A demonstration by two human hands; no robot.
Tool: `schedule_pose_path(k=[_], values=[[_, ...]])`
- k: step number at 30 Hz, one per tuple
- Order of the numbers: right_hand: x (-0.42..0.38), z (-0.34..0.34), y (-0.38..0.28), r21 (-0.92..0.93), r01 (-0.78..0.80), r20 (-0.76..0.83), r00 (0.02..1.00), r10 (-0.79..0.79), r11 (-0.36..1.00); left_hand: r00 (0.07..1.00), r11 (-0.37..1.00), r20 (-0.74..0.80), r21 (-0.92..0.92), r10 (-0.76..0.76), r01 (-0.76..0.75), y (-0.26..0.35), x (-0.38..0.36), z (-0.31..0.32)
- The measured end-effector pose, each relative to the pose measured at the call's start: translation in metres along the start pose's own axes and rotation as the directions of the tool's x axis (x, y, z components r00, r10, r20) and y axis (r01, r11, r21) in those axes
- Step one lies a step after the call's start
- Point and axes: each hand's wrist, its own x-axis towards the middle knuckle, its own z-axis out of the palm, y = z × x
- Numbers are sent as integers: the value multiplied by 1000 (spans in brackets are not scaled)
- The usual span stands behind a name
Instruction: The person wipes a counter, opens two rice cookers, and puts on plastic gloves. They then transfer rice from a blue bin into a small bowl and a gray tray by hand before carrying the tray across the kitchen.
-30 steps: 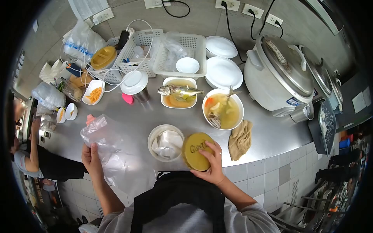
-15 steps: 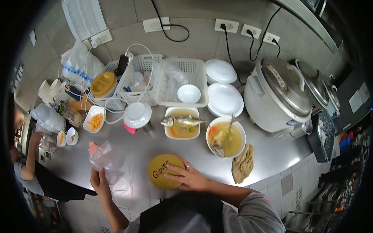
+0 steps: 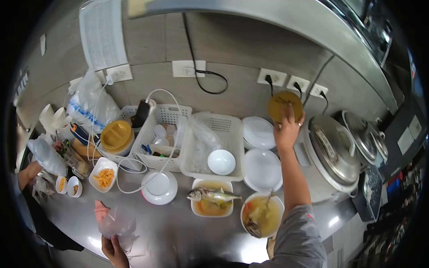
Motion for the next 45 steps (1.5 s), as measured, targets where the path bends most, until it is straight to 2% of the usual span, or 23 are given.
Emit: schedule_pose_path(k=[6, 9, 12, 15, 16, 17, 18, 19, 20, 21, 24, 25, 26, 28, 31, 32, 34, 37, 40, 41, 43, 44, 45], values=[[-31, 93, 43, -205, -211, 108, 966, 237, 956, 997, 984, -70, 176, -12, 25, 0, -5, -8], [-48, 124, 54, -271, -355, 197, 889, 413, 895, 992, 979, -94, 178, -80, 96, -9, -11, -6], [-59, 145, 80, -410, -360, 335, 795, 506, 838, 988, 986, -131, 131, -86, 104, -7, -18, 1], [-67, 150, 97, -229, -264, 354, 874, 333, 937, 989, 991, -138, 111, -53, 69, 16, -19, 13], [-63, 159, 107, -37, -504, 494, 741, 454, 863, 991, 992, -126, 116, -44, 59, 25, -22, 14], [-48, 119, 69, -146, -457, 448, 760, 471, 877, 995, 989, -94, 141, -27, 40, 32, -27, 15], [-61, 115, 73, -12, -275, 319, 910, 264, 961, 999, 986, -49, 168, -5, 14, 38, -31, 15], [-49, 54, 35, 184, -220, 255, 952, 170, 958, 1000, 980, 7, 197, 20, -21, 39, -32, 15], [-49, -3, 7, 309, -255, 289, 943, 165, 916, 988, 975, -82, -170, 128, -141, 10, -35, 22], [-53, -54, -5, 429, -289, 312, 937, 160, 856, 985, 965, 9, -200, 174, -169, 4, -39, 18], [-110, -199, -2, 299, -414, 288, 898, 332, 860, 931, 925, 247, -334, 269, -179, 2, -50, 12], [-142, -227, 14, 248, -492, 251, 865, 435, 835, 925, 919, 286, -370, 250, -135, 16, -56, 22], [-181, -248, 29, 174, -691, 308, 715, 627, 702, 918, 912, 323, -401, 228, -86, 31, -67, 36], [-268, -277, 55, -77, -763, 449, 548, 706, 642, 861, 903, 444, -428, 248, -40, 48, -81, 58], [-324, -309, 27, 102, -476, 645, 700, 306, 874, 708, 893, 614, -447, 349, -53, 72, -105, 101], [-346, -304, 16, 159, -456, 662, 708, 248, 876, 643, 896, 677, -442, 359, -35, 81, -116, 115], [-366, -298, 6, 96, -426, 580, 759, 297, 900, 508, 926, 824, -358, 252, 121, 100, -144, 141], [-351, -309, 23, 18, -524, 685, 627, 371, 852, 313, 916, 945, -205, 94, 345, 120, -195, 189], [-334, -359, 56, 224, -845, 653, 500, 569, 486, 151, 867, 987, -128, 61, 482, 143, -256, 234], [-335, -379, 70, 356, -923, 745, 374, 552, 146, 100, 849, 993, -99, 55, 518, 146, -277, 247], [-337, -422, 100, 398, -732, 906, 216, 365, -553, 16, 841, 998, -64, 65, 537, 147, -323, 270], [-334, -445, 112, 321, -593, 941, 288, 178, -739, -12, 853, 996, -65, 84, 518, 147, -345, 282], [-332, -465, 124, 357, -563, 930, 287, 229, -745, -34, 862, 994, -70, 100, 502, 148, -367, 292]])
